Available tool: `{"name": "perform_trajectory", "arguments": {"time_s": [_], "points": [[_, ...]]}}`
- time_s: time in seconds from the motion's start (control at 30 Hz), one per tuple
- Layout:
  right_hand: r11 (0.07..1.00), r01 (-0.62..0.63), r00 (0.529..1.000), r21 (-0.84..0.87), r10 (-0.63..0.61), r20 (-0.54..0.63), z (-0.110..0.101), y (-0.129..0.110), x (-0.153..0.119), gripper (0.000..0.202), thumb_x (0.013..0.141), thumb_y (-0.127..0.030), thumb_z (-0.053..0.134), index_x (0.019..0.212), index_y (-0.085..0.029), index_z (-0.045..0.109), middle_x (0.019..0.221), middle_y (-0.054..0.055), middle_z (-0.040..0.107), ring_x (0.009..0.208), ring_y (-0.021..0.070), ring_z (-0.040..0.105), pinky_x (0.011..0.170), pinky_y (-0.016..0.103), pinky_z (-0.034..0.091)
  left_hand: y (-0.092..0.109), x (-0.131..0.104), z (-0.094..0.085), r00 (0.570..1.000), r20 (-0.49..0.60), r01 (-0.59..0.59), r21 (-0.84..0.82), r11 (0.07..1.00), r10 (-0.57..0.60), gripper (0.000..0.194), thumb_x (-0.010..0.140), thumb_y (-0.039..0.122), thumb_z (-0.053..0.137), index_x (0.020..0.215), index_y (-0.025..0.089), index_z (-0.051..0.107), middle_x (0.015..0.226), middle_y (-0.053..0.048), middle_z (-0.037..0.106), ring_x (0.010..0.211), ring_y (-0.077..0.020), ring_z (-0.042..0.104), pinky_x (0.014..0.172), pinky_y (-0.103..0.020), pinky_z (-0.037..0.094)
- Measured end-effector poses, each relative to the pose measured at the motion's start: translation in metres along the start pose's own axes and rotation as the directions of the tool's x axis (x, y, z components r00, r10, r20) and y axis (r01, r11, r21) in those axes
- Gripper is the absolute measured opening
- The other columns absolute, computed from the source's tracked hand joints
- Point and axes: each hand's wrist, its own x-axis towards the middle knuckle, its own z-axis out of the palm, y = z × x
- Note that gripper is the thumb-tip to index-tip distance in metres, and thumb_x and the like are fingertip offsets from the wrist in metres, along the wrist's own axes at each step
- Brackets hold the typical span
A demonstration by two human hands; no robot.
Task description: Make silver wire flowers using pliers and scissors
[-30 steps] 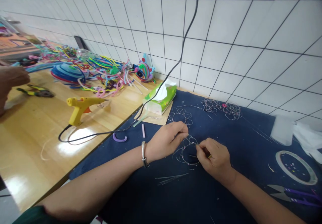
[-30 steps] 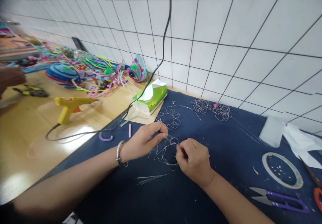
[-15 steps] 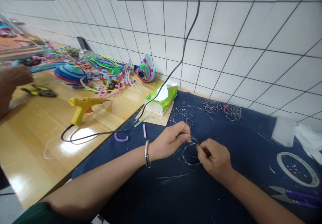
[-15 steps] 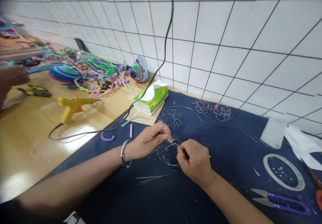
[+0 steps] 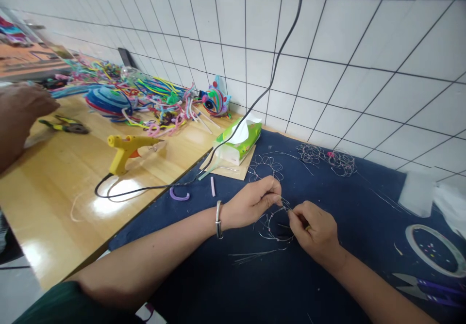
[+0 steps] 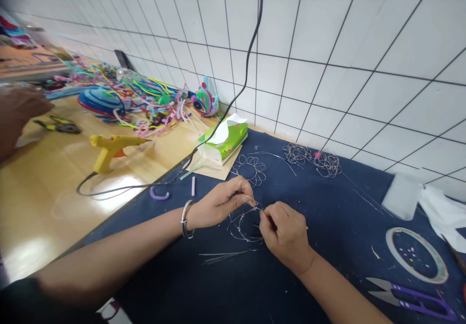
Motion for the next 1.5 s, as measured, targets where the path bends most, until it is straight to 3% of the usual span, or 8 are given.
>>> {"name": "perform_trajectory", "arguments": {"time_s": [0.57, 1.1, 1.5], "points": [[0.997, 0.079, 0.997, -0.014, -0.079, -0.012, 0.0015, 0.0011, -0.0024, 0.013, 0.075, -0.012, 0.053, 0.063, -0.016, 0.050, 0.058, -0.002, 0.044, 0.056, 0.0085, 0.039, 0.055, 0.025, 0.031, -0.0005, -0.0001, -0.0011, 0.998, 0.031, -0.057, 0.130, 0.990, 0.053, 0.013, 0.087, 0.015, 0.035, 0.083, 0.015, 0.047, 0.078, -0.002, 0.054, 0.071, -0.0103, 0.049, 0.066, -0.024, 0.040], [0.997, 0.075, 0.997, -0.035, -0.076, -0.030, 0.0021, 0.0067, -0.0037, 0.012, 0.075, -0.013, 0.054, 0.064, -0.016, 0.050, 0.059, -0.002, 0.045, 0.057, 0.0087, 0.040, 0.056, 0.025, 0.032, 0.0016, 0.0019, -0.0041, 0.995, 0.008, -0.099, 0.351, 0.931, 0.103, 0.010, 0.085, 0.015, 0.039, 0.081, 0.015, 0.048, 0.077, -0.001, 0.054, 0.071, -0.0105, 0.049, 0.067, -0.024, 0.040], [0.996, 0.073, 0.997, -0.055, -0.075, -0.034, 0.0003, 0.0051, -0.0017, 0.012, 0.076, -0.014, 0.052, 0.064, -0.017, 0.051, 0.059, -0.002, 0.045, 0.056, 0.0090, 0.041, 0.056, 0.024, 0.033, 0.0022, 0.0020, -0.0071, 0.992, 0.035, -0.129, 0.391, 0.911, 0.125, 0.013, 0.086, 0.015, 0.036, 0.082, 0.016, 0.048, 0.078, -0.002, 0.055, 0.072, -0.0116, 0.049, 0.068, -0.026, 0.039]]}}
